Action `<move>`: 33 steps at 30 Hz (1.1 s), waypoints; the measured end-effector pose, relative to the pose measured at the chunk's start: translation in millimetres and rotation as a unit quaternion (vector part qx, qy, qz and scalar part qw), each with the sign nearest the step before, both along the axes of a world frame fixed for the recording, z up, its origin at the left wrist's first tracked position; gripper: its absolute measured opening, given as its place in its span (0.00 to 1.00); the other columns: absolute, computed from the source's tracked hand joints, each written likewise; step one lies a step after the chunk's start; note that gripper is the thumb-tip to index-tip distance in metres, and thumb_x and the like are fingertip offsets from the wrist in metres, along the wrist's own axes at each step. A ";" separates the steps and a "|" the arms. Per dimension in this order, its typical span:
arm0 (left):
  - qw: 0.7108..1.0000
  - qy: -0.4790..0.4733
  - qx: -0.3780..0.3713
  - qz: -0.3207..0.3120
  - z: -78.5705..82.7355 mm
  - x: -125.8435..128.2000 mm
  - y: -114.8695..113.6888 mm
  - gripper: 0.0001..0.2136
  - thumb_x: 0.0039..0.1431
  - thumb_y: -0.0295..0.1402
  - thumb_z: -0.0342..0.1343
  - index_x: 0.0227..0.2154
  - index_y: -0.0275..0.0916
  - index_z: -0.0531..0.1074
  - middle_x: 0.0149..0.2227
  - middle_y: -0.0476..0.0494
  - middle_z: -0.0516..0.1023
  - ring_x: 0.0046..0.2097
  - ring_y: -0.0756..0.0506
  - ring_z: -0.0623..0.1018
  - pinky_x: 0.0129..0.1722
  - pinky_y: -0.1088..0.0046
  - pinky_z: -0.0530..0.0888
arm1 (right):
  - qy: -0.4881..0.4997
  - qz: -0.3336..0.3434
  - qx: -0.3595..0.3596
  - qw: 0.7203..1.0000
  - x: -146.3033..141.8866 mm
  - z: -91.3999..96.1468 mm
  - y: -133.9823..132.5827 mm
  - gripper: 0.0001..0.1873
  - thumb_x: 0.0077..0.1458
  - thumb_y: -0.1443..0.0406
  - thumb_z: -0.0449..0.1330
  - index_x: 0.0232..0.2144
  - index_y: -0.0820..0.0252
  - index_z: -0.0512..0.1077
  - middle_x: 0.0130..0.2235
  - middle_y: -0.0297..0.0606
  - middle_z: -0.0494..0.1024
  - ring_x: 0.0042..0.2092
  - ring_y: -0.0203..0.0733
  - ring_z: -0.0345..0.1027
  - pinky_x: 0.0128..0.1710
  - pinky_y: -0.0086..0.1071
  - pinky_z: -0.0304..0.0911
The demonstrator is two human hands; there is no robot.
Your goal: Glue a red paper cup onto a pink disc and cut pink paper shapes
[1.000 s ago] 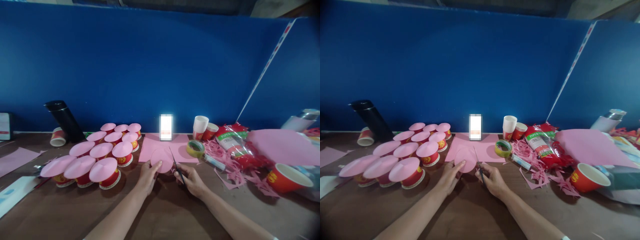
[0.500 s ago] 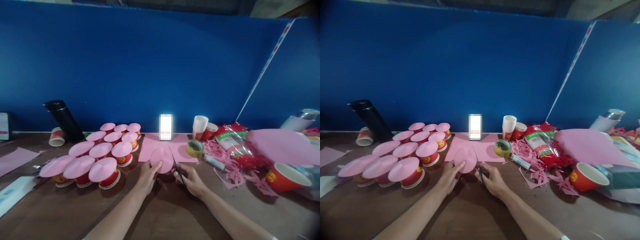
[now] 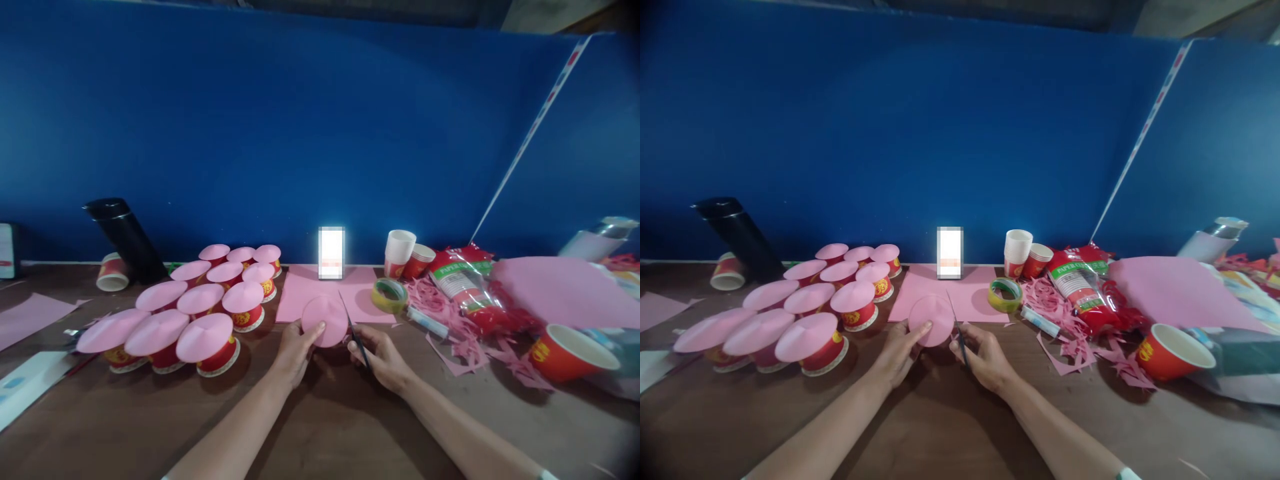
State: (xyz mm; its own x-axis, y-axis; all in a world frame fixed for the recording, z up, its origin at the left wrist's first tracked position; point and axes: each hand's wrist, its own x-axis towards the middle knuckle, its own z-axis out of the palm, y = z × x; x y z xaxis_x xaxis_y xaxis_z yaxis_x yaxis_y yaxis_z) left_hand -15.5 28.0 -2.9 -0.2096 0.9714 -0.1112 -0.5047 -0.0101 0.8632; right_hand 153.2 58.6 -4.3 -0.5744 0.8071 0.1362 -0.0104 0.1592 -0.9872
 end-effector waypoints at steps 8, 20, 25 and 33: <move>1.000 0.004 0.006 -0.004 0.1 -0.8 -0.4 0.17 0.43 0.34 0.62 0.37 0.29 0.72 0.33 0.36 0.78 0.35 0.43 0.77 0.38 0.67 0.72 | 0.002 -0.003 0.008 1.000 0.5 -2.9 1.5 0.14 0.51 0.58 0.58 0.35 0.63 0.68 0.25 0.31 0.65 0.25 0.30 0.57 0.24 0.25 0.54; 1.000 -0.001 0.001 0.000 1.7 -0.7 0.2 0.18 0.43 0.35 0.62 0.36 0.29 0.72 0.32 0.36 0.78 0.35 0.42 0.77 0.38 0.67 0.73 | 0.003 0.008 0.010 1.000 0.5 -4.2 2.6 0.12 0.52 0.60 0.57 0.34 0.64 0.68 0.24 0.30 0.63 0.24 0.29 0.55 0.23 0.24 0.52; 1.000 -0.001 -0.005 0.009 2.7 -0.5 -0.5 0.19 0.42 0.35 0.63 0.36 0.29 0.72 0.33 0.35 0.78 0.35 0.43 0.77 0.38 0.68 0.72 | 0.001 0.010 0.012 1.000 0.6 -4.9 3.1 0.11 0.53 0.60 0.57 0.33 0.64 0.68 0.23 0.30 0.62 0.24 0.29 0.54 0.23 0.24 0.51; 1.000 -0.008 -0.018 0.016 3.6 -0.8 0.4 0.19 0.41 0.35 0.63 0.36 0.28 0.72 0.32 0.35 0.78 0.33 0.44 0.77 0.36 0.69 0.72 | -0.007 0.010 0.015 1.000 1.3 -6.5 3.9 0.11 0.53 0.60 0.57 0.34 0.64 0.68 0.24 0.30 0.62 0.24 0.29 0.54 0.23 0.24 0.52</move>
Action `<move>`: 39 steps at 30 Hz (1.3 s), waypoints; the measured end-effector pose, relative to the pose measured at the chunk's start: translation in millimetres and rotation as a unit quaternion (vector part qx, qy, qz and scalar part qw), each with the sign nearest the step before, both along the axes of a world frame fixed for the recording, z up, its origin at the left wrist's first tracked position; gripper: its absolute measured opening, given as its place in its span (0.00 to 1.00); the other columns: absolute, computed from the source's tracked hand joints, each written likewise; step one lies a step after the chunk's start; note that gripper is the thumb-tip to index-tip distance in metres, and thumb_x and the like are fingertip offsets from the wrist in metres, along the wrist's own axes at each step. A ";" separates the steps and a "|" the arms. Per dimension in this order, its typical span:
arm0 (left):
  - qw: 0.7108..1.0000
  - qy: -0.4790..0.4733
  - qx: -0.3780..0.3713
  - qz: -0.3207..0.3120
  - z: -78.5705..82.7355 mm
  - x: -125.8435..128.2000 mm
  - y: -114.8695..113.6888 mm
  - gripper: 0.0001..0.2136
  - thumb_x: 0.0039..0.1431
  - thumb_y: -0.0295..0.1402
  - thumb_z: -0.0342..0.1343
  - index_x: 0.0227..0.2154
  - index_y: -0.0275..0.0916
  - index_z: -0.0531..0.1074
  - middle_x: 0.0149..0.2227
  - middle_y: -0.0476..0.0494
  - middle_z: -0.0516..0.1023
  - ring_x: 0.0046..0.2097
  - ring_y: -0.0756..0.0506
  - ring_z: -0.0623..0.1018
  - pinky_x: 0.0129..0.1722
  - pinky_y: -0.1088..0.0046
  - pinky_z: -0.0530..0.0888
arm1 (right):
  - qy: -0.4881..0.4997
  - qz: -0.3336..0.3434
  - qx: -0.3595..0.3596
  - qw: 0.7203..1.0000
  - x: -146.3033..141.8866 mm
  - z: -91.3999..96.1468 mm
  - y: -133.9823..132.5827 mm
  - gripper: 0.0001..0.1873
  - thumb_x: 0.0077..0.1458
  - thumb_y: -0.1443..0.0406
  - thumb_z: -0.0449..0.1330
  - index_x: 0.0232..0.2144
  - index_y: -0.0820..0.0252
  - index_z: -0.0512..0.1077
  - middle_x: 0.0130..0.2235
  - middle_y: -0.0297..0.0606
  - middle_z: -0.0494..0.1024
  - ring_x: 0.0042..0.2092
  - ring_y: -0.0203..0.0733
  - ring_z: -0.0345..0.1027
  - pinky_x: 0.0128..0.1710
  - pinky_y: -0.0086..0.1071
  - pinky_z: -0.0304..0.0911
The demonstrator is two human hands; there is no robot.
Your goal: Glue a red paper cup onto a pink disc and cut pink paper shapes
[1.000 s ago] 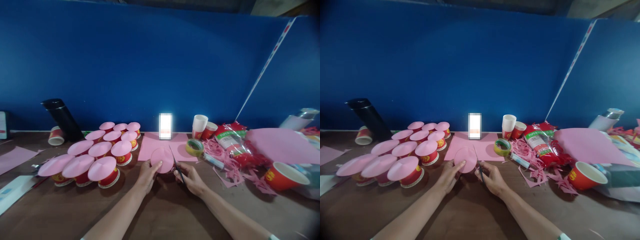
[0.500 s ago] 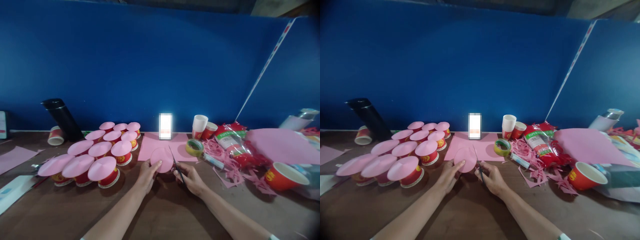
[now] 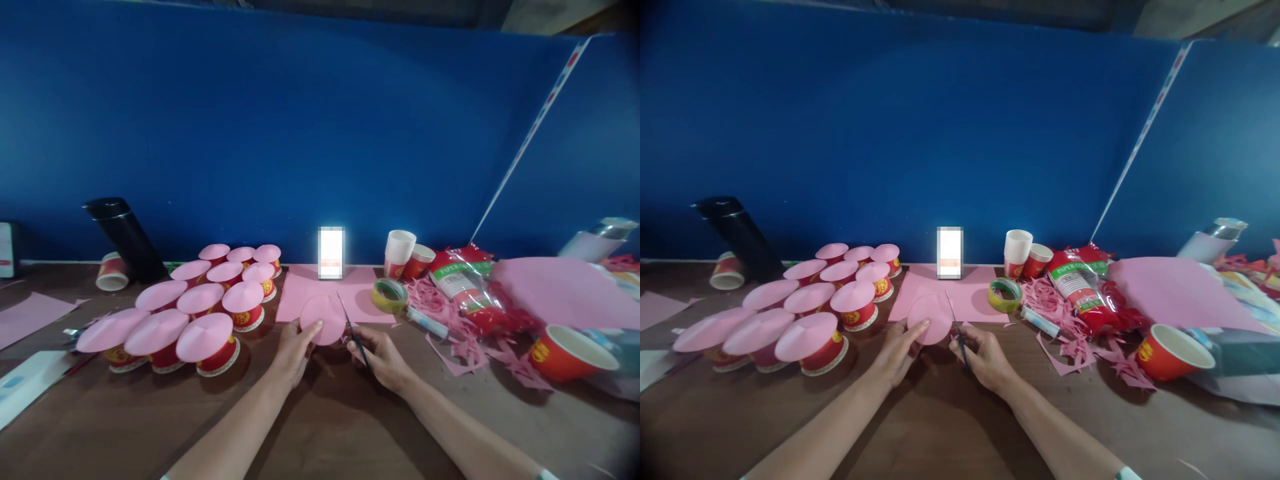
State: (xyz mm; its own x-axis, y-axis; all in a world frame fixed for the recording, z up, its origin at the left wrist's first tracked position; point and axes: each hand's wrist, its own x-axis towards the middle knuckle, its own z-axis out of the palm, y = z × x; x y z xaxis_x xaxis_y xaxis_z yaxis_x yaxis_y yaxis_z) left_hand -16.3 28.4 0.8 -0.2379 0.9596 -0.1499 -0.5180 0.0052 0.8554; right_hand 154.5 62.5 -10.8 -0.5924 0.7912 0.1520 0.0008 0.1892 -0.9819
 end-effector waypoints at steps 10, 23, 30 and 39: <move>1.000 0.010 -0.011 0.013 -0.9 -1.1 0.8 0.16 0.43 0.35 0.62 0.33 0.29 0.72 0.30 0.37 0.78 0.32 0.45 0.77 0.34 0.72 0.72 | 0.002 -0.004 -0.009 1.000 -1.9 4.4 -2.0 0.12 0.51 0.60 0.58 0.34 0.65 0.69 0.23 0.30 0.63 0.23 0.29 0.54 0.22 0.24 0.52; 1.000 0.009 0.005 -0.008 -2.8 -0.1 0.3 0.17 0.41 0.35 0.63 0.34 0.28 0.72 0.30 0.36 0.78 0.32 0.44 0.77 0.34 0.71 0.73 | 0.017 -0.002 -0.016 1.000 -1.0 3.0 -2.1 0.13 0.51 0.60 0.58 0.35 0.64 0.68 0.25 0.32 0.65 0.25 0.30 0.57 0.24 0.24 0.54; 1.000 0.004 0.003 -0.006 -2.0 -0.7 -0.2 0.17 0.41 0.36 0.63 0.34 0.29 0.73 0.31 0.36 0.78 0.33 0.43 0.77 0.36 0.70 0.72 | 0.005 -0.008 0.001 1.000 -0.2 7.5 -3.0 0.14 0.51 0.59 0.58 0.36 0.65 0.69 0.23 0.31 0.65 0.24 0.30 0.56 0.23 0.24 0.54; 1.000 -0.001 -0.004 0.001 1.7 -0.2 -1.8 0.18 0.39 0.37 0.64 0.33 0.29 0.73 0.30 0.36 0.78 0.33 0.43 0.77 0.36 0.69 0.72 | -0.009 -0.014 0.006 1.000 -1.1 4.1 -2.0 0.17 0.51 0.56 0.57 0.35 0.65 0.69 0.24 0.32 0.64 0.23 0.30 0.55 0.22 0.24 0.54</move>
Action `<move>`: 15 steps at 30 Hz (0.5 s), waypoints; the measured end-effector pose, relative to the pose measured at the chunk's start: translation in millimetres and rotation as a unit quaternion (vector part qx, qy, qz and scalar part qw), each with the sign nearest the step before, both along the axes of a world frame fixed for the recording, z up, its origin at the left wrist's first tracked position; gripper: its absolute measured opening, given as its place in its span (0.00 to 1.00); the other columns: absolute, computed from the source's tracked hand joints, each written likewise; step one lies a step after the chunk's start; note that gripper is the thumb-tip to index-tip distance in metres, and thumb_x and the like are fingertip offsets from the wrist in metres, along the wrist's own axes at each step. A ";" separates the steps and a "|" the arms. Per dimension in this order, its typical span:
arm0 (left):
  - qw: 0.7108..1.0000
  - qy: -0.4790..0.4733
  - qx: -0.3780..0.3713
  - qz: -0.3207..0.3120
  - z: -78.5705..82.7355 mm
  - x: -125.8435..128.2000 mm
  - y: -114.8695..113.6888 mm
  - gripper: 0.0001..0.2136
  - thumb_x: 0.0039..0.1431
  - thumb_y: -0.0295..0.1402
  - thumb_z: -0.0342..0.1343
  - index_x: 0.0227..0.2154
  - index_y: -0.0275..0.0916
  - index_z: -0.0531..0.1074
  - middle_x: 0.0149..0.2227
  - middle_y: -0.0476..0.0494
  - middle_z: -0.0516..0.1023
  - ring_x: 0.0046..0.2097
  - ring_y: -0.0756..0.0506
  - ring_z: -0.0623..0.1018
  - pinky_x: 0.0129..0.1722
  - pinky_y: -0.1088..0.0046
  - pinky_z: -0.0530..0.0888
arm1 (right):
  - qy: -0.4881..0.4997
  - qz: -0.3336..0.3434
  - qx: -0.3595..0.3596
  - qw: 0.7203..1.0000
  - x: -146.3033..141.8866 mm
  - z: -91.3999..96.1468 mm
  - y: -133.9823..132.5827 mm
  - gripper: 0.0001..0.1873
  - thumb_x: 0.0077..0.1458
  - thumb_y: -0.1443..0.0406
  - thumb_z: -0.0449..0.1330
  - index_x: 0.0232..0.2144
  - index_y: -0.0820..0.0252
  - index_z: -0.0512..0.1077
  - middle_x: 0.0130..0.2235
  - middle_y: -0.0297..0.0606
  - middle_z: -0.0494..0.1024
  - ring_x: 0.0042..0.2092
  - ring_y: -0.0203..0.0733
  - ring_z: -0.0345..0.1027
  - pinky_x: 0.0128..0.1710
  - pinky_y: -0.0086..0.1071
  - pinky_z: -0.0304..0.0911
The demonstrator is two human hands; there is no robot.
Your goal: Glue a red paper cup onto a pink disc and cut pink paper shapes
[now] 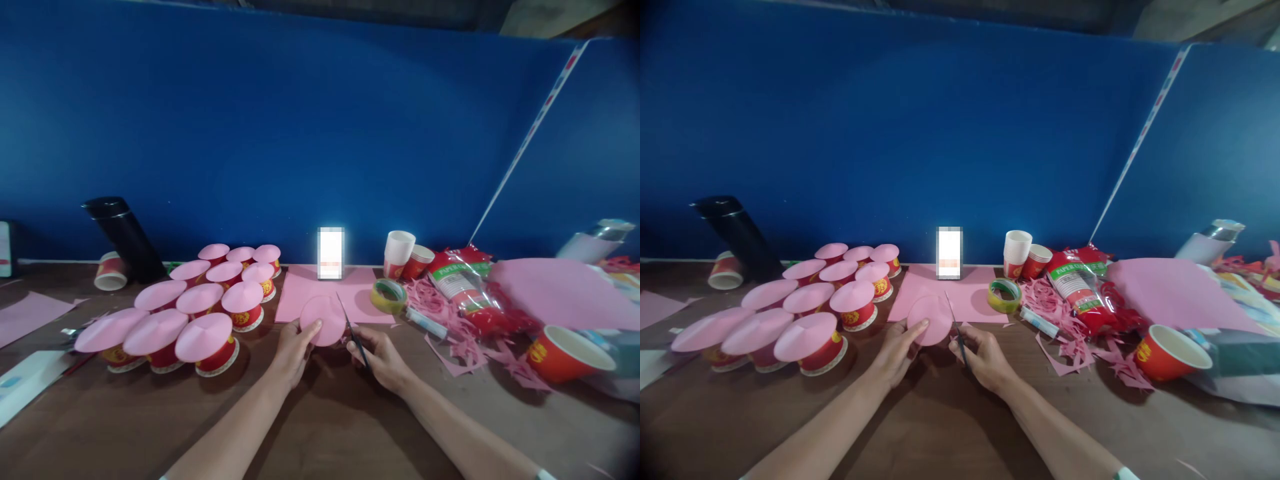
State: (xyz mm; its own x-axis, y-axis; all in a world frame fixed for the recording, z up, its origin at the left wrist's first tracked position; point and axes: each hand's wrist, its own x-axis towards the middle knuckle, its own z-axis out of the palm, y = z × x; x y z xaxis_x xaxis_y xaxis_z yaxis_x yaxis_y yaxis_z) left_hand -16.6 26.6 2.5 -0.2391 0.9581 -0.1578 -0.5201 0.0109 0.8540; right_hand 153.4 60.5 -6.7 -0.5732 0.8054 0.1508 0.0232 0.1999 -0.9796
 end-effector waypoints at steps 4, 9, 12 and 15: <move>1.000 0.009 -0.002 0.000 0.3 -0.2 0.4 0.18 0.41 0.36 0.63 0.34 0.29 0.72 0.30 0.36 0.78 0.33 0.44 0.77 0.35 0.70 0.72 | -0.006 0.003 0.004 1.000 0.3 -1.0 0.5 0.16 0.52 0.56 0.56 0.36 0.64 0.69 0.24 0.31 0.64 0.24 0.30 0.56 0.23 0.24 0.54; 1.000 0.012 0.001 0.004 -3.0 -1.0 1.5 0.17 0.41 0.36 0.63 0.34 0.29 0.72 0.31 0.36 0.78 0.32 0.45 0.77 0.34 0.71 0.72 | -0.011 -0.003 0.010 1.000 0.2 0.6 0.1 0.16 0.52 0.56 0.56 0.35 0.64 0.70 0.24 0.31 0.65 0.23 0.30 0.56 0.23 0.24 0.54; 1.000 0.007 0.001 0.008 -4.9 -1.5 2.4 0.18 0.41 0.37 0.63 0.33 0.29 0.73 0.31 0.37 0.78 0.32 0.45 0.77 0.34 0.71 0.72 | -0.014 -0.001 0.009 1.000 0.1 1.4 0.1 0.17 0.51 0.56 0.57 0.36 0.65 0.71 0.23 0.31 0.64 0.23 0.30 0.56 0.22 0.24 0.54; 1.000 0.001 0.000 0.010 -5.4 -1.7 3.3 0.17 0.40 0.37 0.63 0.33 0.30 0.73 0.31 0.37 0.78 0.31 0.45 0.77 0.33 0.72 0.72 | -0.017 0.002 0.006 1.000 0.2 1.2 0.5 0.17 0.51 0.57 0.57 0.37 0.65 0.70 0.23 0.31 0.64 0.23 0.30 0.55 0.22 0.24 0.54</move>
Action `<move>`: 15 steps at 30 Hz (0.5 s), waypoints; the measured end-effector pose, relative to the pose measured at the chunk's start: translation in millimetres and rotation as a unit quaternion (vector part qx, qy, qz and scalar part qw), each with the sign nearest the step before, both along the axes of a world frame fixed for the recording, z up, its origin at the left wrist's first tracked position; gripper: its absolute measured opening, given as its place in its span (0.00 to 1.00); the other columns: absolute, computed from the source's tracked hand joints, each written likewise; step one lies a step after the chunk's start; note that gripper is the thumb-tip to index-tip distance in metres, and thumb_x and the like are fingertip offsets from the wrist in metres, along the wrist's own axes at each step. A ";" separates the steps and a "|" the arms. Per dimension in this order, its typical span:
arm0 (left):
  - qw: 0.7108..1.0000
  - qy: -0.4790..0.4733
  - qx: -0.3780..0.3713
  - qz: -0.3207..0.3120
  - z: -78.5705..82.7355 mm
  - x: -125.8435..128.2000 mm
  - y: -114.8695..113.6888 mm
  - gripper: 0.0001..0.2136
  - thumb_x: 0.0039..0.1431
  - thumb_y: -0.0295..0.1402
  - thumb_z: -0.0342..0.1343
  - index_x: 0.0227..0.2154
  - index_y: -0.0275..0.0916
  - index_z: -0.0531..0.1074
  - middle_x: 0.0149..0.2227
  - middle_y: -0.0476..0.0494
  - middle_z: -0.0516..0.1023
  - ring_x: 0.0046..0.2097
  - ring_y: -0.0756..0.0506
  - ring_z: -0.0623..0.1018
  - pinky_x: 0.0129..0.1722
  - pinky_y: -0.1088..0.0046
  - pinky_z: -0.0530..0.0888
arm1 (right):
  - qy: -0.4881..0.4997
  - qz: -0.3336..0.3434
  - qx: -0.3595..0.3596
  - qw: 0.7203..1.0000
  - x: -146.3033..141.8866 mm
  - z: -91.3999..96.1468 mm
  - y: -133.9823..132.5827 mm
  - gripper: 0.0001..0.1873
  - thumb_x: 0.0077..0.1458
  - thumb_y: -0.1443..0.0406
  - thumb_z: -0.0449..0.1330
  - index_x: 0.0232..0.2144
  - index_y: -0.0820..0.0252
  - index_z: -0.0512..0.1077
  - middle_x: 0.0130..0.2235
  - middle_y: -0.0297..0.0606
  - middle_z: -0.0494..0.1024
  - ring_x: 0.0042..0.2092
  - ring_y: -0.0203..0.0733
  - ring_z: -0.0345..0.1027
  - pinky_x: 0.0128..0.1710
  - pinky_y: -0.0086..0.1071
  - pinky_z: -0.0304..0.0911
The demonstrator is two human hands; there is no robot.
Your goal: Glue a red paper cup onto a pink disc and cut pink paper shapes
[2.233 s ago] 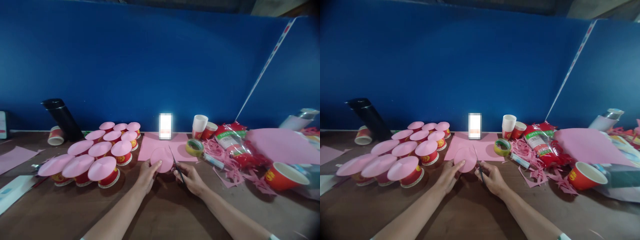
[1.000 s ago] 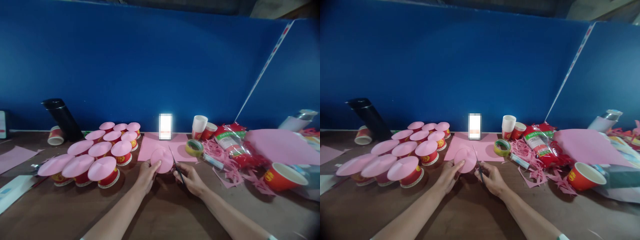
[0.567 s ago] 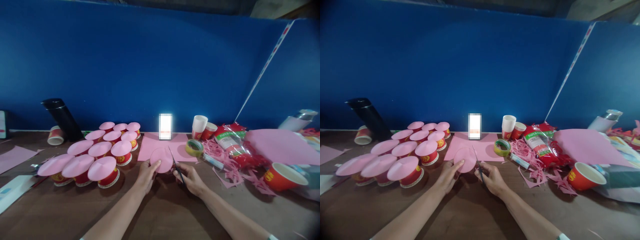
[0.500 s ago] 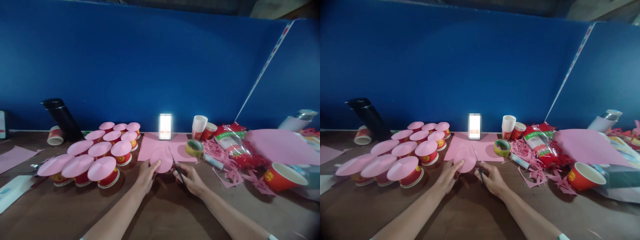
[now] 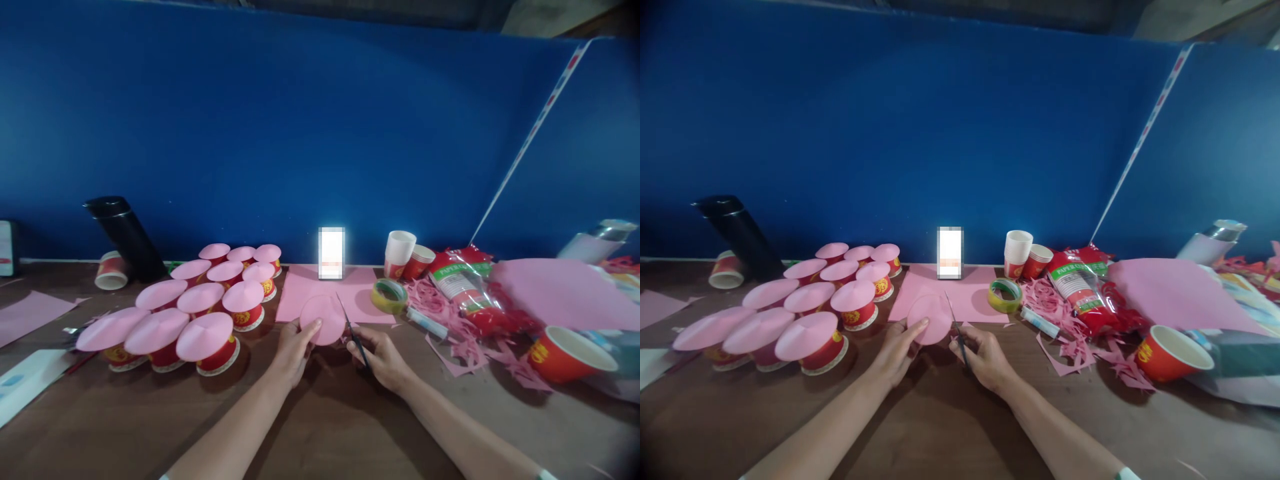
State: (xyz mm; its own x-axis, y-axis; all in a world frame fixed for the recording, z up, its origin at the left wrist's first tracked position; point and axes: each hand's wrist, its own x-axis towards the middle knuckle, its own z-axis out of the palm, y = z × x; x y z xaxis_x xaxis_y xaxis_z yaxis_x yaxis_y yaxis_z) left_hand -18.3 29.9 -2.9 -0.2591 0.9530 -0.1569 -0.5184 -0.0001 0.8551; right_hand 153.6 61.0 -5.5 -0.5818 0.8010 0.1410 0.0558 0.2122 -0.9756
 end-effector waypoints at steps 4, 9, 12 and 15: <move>1.000 -0.003 -0.009 0.005 1.4 0.2 0.0 0.17 0.40 0.36 0.64 0.33 0.31 0.72 0.31 0.38 0.78 0.31 0.46 0.77 0.34 0.72 0.72 | -0.002 -0.002 -0.002 1.000 0.1 -0.7 0.4 0.17 0.52 0.57 0.57 0.38 0.65 0.70 0.22 0.31 0.63 0.23 0.30 0.55 0.22 0.24 0.55; 1.000 -0.012 0.000 0.011 1.4 0.2 -0.5 0.16 0.40 0.36 0.63 0.32 0.31 0.73 0.30 0.40 0.78 0.32 0.46 0.77 0.34 0.72 0.71 | -0.011 -0.006 -0.002 1.000 0.0 -0.9 0.3 0.18 0.51 0.56 0.57 0.38 0.65 0.71 0.22 0.31 0.65 0.23 0.30 0.55 0.22 0.24 0.54; 1.000 -0.010 0.006 0.018 0.0 0.0 0.0 0.16 0.41 0.36 0.63 0.33 0.31 0.73 0.30 0.40 0.78 0.32 0.46 0.77 0.34 0.73 0.71 | -0.007 -0.009 -0.004 1.000 -0.2 -1.3 0.5 0.19 0.50 0.56 0.58 0.39 0.64 0.70 0.24 0.32 0.67 0.23 0.30 0.56 0.22 0.24 0.54; 1.000 -0.004 0.004 0.010 -0.4 0.2 0.3 0.18 0.41 0.36 0.63 0.35 0.30 0.72 0.31 0.38 0.78 0.33 0.45 0.77 0.35 0.71 0.72 | -0.008 -0.006 -0.004 1.000 -0.4 -1.2 0.5 0.18 0.50 0.56 0.57 0.38 0.65 0.70 0.25 0.33 0.67 0.23 0.30 0.56 0.22 0.24 0.55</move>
State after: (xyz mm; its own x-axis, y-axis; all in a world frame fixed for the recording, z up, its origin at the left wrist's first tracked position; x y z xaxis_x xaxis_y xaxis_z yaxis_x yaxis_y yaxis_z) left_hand -18.1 30.2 -3.3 -0.2777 0.9485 -0.1522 -0.5257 -0.0174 0.8505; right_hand 153.2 61.5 -6.7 -0.5744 0.8088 0.1260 0.0729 0.2039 -0.9763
